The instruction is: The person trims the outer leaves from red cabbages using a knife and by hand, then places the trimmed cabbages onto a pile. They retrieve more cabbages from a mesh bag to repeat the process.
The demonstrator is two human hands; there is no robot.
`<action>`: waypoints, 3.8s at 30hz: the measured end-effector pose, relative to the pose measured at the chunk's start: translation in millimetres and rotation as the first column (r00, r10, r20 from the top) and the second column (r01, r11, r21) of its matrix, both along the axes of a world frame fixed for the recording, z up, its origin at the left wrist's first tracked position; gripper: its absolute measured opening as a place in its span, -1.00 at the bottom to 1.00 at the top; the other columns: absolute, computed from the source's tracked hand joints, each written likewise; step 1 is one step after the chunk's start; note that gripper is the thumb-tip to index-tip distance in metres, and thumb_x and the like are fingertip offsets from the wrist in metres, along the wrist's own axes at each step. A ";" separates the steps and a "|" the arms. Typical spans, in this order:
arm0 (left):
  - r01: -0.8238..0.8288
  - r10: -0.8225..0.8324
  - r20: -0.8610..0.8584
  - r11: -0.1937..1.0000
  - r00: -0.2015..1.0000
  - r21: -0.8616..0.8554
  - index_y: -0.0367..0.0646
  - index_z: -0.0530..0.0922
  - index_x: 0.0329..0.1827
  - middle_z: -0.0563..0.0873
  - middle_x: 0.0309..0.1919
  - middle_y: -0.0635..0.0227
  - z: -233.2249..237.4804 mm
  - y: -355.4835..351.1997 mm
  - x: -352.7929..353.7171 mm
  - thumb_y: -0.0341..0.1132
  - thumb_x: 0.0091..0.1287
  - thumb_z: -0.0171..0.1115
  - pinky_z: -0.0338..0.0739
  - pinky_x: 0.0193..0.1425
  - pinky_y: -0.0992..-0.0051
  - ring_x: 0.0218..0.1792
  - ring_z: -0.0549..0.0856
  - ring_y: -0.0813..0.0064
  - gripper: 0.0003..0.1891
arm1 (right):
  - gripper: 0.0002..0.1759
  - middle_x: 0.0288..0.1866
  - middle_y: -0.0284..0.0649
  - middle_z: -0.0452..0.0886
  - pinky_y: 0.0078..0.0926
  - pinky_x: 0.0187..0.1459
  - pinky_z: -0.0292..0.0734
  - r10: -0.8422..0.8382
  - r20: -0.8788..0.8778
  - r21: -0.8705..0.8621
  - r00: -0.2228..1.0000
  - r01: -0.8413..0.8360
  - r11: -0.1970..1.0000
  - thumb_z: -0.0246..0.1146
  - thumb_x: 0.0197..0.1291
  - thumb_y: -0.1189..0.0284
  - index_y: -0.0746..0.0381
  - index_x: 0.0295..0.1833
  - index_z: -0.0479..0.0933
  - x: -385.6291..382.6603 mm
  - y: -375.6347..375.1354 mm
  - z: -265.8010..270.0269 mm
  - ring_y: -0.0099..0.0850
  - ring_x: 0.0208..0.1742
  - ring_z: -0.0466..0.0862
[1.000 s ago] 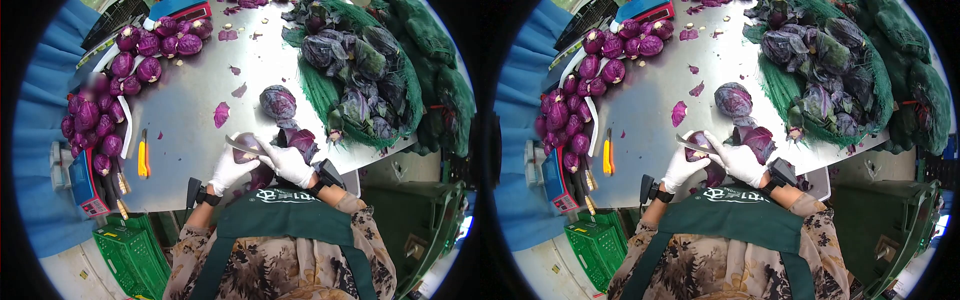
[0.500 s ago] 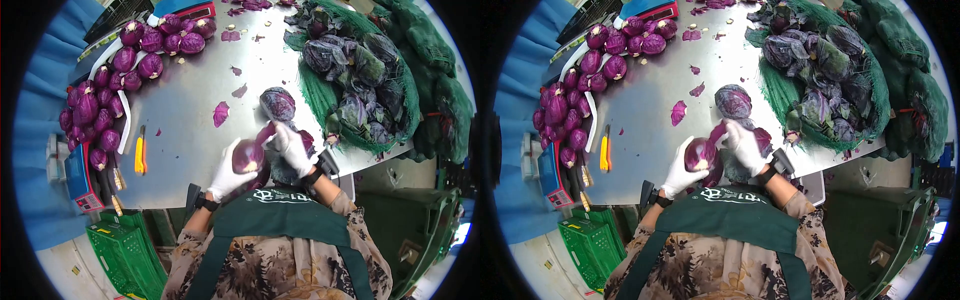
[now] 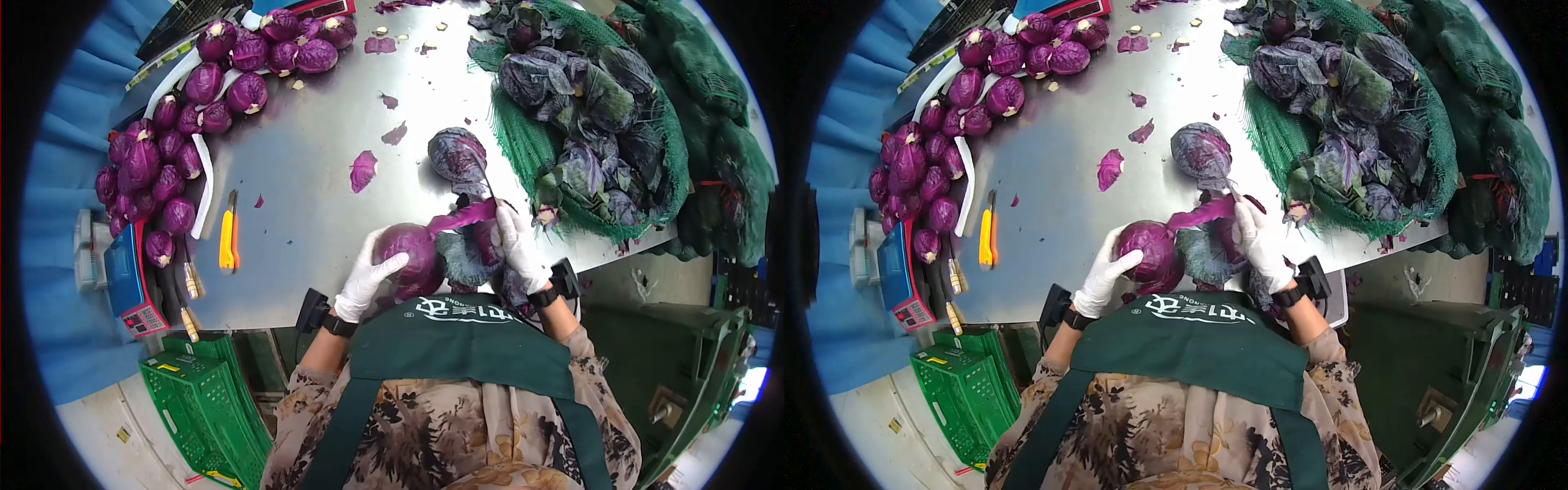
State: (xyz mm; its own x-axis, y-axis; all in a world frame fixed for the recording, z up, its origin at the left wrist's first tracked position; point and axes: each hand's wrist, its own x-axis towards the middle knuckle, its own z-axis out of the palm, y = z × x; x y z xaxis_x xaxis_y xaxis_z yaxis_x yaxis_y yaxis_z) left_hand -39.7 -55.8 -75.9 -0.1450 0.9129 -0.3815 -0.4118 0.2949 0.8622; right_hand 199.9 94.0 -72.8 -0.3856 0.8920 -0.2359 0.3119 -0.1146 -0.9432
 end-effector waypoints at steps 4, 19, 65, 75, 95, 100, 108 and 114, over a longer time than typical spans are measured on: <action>0.026 0.008 0.378 0.996 0.926 -0.083 -0.20 0.25 0.42 0.47 0.26 0.12 7.3 5.8 18.7 -0.05 0.31 0.34 0.47 0.36 0.26 0.26 0.53 0.28 -0.27 | -0.57 -0.60 -0.50 0.41 -0.67 -0.61 0.23 -0.138 0.032 -0.100 0.990 0.140 0.985 0.00 0.51 0.03 0.15 -0.14 0.53 23.1 15.7 -3.9 -0.67 -0.66 0.34; -0.102 0.154 0.190 0.961 0.970 -0.257 -0.12 0.09 0.35 0.39 0.21 0.19 -2.8 22.9 37.2 -0.01 0.34 0.30 0.59 0.13 0.31 0.16 0.56 0.35 -0.29 | -0.19 -0.26 -0.05 0.67 -0.35 -0.22 0.62 0.315 0.369 0.285 0.874 -0.429 0.857 0.49 0.05 0.11 0.12 0.38 0.33 -48.7 -41.2 42.4 -0.19 -0.28 0.73; 0.449 -0.198 -0.938 0.892 0.286 -0.051 -0.19 0.21 0.49 0.33 0.41 0.07 10.3 27.1 19.0 0.05 0.01 0.50 0.26 0.49 0.20 0.44 0.29 0.04 0.01 | -0.34 -0.12 -0.15 0.64 -0.40 0.00 0.54 0.416 0.224 0.225 0.882 -0.462 0.858 0.44 0.13 0.27 0.22 0.31 0.40 -32.4 -37.4 20.6 -0.37 -0.10 0.65; 0.397 -0.196 -0.894 0.918 0.403 -0.022 -0.17 0.22 0.50 0.36 0.40 0.05 11.0 14.9 3.9 0.08 0.05 0.48 0.33 0.45 0.22 0.40 0.37 0.05 -0.01 | -0.45 -0.08 -0.22 0.64 -0.49 -0.08 0.58 0.430 0.142 0.189 0.891 -0.451 0.872 0.48 0.09 0.30 0.23 0.17 0.48 -18.6 -16.8 43.5 -0.47 -0.20 0.63; 0.350 -0.161 -0.857 0.936 0.489 0.024 -0.14 0.20 0.53 0.36 0.42 0.05 7.6 15.4 0.2 0.11 0.02 0.52 0.33 0.45 0.24 0.40 0.40 0.06 0.05 | -0.50 -0.16 -0.20 0.62 -0.42 -0.17 0.63 0.427 0.264 0.416 0.865 -0.502 0.758 0.51 0.02 0.20 0.19 -0.01 0.52 -31.2 -31.6 43.5 -0.33 -0.21 0.71; 0.364 -0.192 -0.881 0.931 0.433 -0.024 -0.10 0.19 0.54 0.34 0.44 0.07 4.9 11.9 -1.7 0.10 0.01 0.54 0.29 0.48 0.24 0.42 0.37 0.08 0.06 | -0.69 -0.28 -0.12 0.65 -0.36 -0.22 0.59 0.480 0.282 0.329 0.831 -0.553 0.765 0.40 0.16 0.28 0.23 -0.10 0.54 -42.3 -27.4 28.6 -0.22 -0.26 0.71; 0.350 -0.213 -0.845 0.936 0.490 -0.033 -0.12 0.16 0.55 0.32 0.45 0.10 8.2 10.4 -2.6 0.09 -0.02 0.55 0.26 0.50 0.24 0.43 0.35 0.08 0.10 | -0.56 -0.24 -0.25 0.66 -0.47 -0.18 0.62 0.430 0.260 0.317 0.865 -0.497 0.808 0.51 0.05 0.23 0.22 -0.08 0.52 -31.1 -22.5 43.4 -0.40 -0.28 0.69; 0.385 -0.190 -0.891 0.923 0.413 -0.019 -0.03 0.21 0.54 0.33 0.45 0.13 8.1 11.6 -0.3 0.10 0.04 0.50 0.33 0.45 0.21 0.40 0.37 0.02 0.01 | -0.76 -0.31 -0.15 0.66 -0.38 -0.19 0.58 0.524 0.257 0.149 0.812 -0.569 0.809 0.39 0.18 0.34 0.25 -0.15 0.57 -39.8 -26.6 31.5 -0.27 -0.24 0.72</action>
State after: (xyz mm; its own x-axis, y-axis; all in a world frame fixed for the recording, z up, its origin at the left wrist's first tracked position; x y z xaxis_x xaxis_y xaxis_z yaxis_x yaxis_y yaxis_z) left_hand -40.0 -44.2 -67.8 -0.0234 0.9979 -0.0611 0.6553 0.0615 0.7529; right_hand 160.1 67.3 -41.3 -0.7902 0.5821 -0.1918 0.4412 0.3230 -0.8373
